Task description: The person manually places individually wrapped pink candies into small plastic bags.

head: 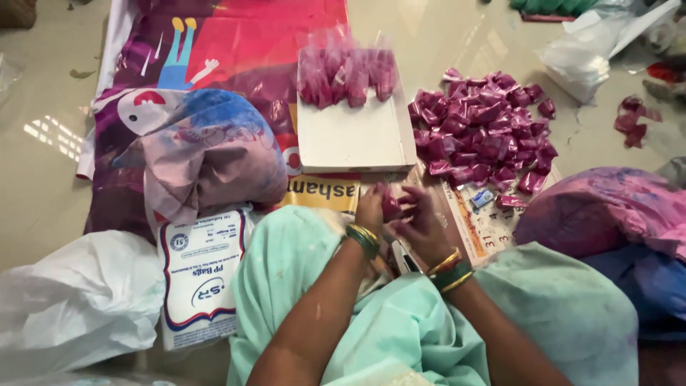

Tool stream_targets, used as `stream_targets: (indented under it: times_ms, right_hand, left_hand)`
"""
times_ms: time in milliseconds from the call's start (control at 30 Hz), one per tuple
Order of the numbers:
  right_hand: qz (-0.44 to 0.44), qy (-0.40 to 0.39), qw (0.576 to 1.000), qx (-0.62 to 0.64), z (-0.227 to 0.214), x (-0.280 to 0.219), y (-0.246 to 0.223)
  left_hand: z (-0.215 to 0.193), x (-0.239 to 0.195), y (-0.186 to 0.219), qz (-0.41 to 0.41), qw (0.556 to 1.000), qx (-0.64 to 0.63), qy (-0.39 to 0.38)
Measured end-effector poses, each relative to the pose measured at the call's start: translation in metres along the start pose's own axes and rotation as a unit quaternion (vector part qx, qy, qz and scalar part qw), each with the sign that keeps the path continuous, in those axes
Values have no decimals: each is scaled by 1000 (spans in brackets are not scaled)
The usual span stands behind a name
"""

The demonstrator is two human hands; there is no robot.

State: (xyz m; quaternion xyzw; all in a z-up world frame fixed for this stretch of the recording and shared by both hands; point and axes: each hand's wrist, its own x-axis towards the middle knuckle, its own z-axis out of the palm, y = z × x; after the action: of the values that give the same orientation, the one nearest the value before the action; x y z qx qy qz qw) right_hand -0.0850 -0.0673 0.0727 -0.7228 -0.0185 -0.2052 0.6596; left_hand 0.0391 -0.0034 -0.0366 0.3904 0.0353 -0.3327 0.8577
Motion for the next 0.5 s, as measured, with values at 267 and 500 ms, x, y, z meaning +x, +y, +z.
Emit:
stream_targets:
  times_ms: [267, 500]
  right_hand:
    - [248, 128, 947, 160, -34, 2, 45]
    - [126, 448, 814, 348, -87, 23, 52]
  left_hand:
    - [-8, 4, -17, 8, 995, 100, -28]
    - [-6, 13, 11, 280, 749, 593, 96]
